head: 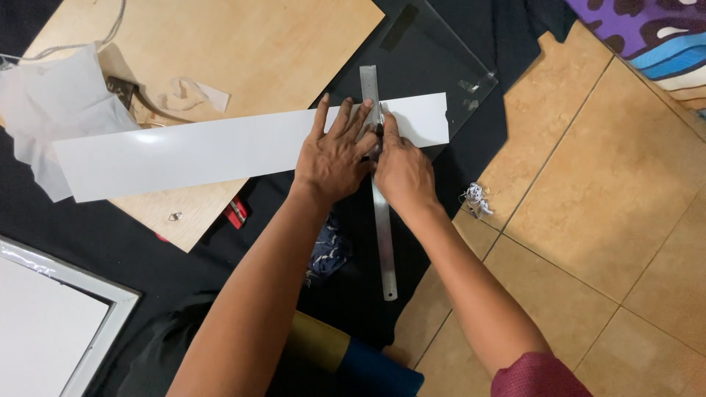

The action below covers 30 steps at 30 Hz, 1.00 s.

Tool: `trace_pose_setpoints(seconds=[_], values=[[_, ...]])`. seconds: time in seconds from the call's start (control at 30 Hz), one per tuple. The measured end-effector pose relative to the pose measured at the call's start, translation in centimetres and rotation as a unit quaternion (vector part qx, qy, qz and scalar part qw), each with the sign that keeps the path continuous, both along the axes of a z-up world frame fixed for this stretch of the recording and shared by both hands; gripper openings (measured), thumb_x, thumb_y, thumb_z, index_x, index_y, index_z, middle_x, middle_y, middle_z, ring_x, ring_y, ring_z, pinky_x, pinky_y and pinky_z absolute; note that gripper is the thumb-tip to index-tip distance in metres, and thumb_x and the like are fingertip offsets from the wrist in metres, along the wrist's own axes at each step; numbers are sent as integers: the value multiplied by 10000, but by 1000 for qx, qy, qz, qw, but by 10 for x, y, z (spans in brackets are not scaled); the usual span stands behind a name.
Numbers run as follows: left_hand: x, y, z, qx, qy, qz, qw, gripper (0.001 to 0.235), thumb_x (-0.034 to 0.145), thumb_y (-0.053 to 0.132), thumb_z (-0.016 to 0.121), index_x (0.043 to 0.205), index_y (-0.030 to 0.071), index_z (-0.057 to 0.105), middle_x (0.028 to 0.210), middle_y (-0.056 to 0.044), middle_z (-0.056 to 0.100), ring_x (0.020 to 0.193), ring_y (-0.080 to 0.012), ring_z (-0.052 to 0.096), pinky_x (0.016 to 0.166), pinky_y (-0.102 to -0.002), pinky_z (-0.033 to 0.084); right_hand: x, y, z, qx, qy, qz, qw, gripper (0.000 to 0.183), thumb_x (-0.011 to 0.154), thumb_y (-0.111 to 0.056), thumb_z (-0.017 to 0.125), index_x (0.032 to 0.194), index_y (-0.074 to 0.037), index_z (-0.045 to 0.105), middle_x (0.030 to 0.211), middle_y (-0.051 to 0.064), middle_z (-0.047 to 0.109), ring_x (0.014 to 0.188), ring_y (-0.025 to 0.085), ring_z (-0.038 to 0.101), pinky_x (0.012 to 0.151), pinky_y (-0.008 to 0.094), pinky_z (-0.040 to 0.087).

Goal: The person measures and cuts white rectangular material strips using a metal ruler and a red utility knife. They repeatedly align the ruler, score the material, and separate cut pieces, working on a black cloth-covered surface with a white frame nearby.

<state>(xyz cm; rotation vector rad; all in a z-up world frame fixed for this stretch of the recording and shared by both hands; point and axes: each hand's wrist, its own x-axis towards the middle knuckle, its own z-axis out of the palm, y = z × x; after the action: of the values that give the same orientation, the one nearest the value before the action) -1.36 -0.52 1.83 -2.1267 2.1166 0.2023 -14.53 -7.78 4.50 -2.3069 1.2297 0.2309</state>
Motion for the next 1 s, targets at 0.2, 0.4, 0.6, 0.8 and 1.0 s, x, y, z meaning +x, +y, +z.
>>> trace_pose_setpoints(seconds=[0.2, 0.4, 0.6, 0.8, 1.0], values=[[1, 1, 2, -2, 1, -3, 1000, 554, 1008, 638, 449, 1403, 251, 474, 1677, -31, 317, 1550, -270, 190, 1272, -613, 33, -20, 22, 8, 17, 16, 0, 1000, 580, 1031, -138, 379, 1595, -7, 341, 1053, 362, 673, 976, 556, 679, 770, 605, 572], [0, -1, 7, 14, -1, -4, 1000, 567, 1015, 650, 424, 1403, 239, 462, 1683, -33, 310, 1550, -264, 191, 1276, -605, 25, -56, 55, 0, 26, 5, -18, 999, 598, 1023, -139, 383, 1616, -75, 343, 1015, 318, 689, 923, 527, 692, 732, 575, 581], [0, -2, 9, 38, -4, -4, 999, 562, 1023, 648, 393, 1415, 248, 447, 1691, -31, 290, 1548, -256, 207, 1273, -606, 6, -83, 68, -8, -93, -24, -19, 995, 585, 1006, -206, 502, 1588, -236, 449, 932, 206, 622, 851, 466, 681, 663, 526, 582], [-4, -3, 30, 81, 14, 27, 996, 553, 1011, 622, 431, 1413, 243, 416, 1706, -20, 240, 1551, -257, 201, 1268, -623, 2, -131, 38, -34, -304, -52, -133, 942, 553, 975, -94, 575, 1514, -216, 547, 1007, 146, 558, 838, 452, 669, 678, 534, 580], [-18, -8, 37, 113, -34, 38, 992, 521, 1051, 587, 391, 1446, 248, 419, 1713, -21, 246, 1585, -244, 136, 1260, -603, -63, -88, -34, -52, -110, -122, -419, 893, 695, 773, -692, 876, 1172, -169, 654, 1019, 70, 737, 990, 326, 734, 870, 475, 547]])
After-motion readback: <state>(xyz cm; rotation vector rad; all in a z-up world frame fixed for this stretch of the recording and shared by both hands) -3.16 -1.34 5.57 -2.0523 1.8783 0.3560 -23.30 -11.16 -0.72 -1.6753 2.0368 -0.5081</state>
